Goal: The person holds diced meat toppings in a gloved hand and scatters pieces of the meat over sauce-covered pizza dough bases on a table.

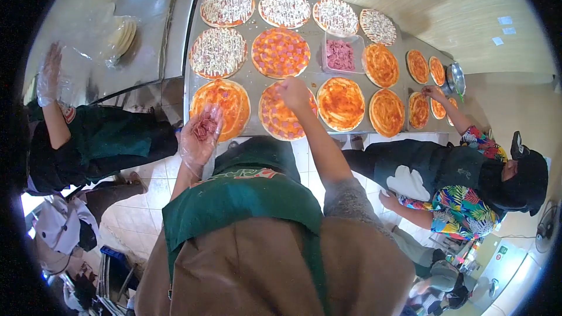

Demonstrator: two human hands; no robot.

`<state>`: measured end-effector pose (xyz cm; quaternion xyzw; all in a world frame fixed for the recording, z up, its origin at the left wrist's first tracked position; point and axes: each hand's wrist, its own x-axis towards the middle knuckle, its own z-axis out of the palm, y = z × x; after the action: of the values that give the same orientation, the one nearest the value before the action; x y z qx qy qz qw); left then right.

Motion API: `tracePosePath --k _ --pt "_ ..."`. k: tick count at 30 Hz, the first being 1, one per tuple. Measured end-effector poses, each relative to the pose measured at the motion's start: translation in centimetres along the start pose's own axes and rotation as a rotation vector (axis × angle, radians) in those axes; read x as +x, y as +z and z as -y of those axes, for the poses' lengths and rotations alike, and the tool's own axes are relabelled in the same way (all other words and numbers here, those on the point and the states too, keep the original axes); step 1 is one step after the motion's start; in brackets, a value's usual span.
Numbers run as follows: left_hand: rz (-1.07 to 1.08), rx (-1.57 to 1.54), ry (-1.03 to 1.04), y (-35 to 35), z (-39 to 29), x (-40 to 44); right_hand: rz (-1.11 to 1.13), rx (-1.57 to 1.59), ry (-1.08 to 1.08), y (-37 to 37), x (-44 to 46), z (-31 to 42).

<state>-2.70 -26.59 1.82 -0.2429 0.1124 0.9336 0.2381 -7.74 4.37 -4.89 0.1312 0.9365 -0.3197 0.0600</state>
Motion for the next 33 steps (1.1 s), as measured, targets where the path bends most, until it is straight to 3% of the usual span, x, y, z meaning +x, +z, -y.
tracePosePath --k 2,5,11,14,17,29,33 --pt "-0.011 -0.005 -0.003 -0.5 0.1 -0.2 -0.052 0.206 0.046 0.2 0.2 -1.7" --pt "-0.004 -0.018 -0.017 -1.3 0.1 -0.4 0.119 0.818 0.04 0.1 -0.2 -4.7" --pt "-0.006 0.0 -0.022 -0.7 0.1 -0.2 0.08 0.687 0.114 -0.2 -2.9 -4.6" --pt "0.019 0.012 -0.041 0.1 0.4 -0.1 0.024 0.396 0.108 0.0 -3.7 -4.4" --pt "-0.003 0.038 -0.054 1.2 1.0 0.1 0.035 0.333 0.112 0.3 -4.6 -3.7" --pt "-0.017 0.085 -0.158 1.1 3.2 1.2 -0.096 -0.134 -0.077 1.4 -5.6 -2.3" --pt "-0.025 0.079 -0.16 0.7 3.3 1.3 -0.214 0.166 -0.196 -0.3 -6.8 2.6"
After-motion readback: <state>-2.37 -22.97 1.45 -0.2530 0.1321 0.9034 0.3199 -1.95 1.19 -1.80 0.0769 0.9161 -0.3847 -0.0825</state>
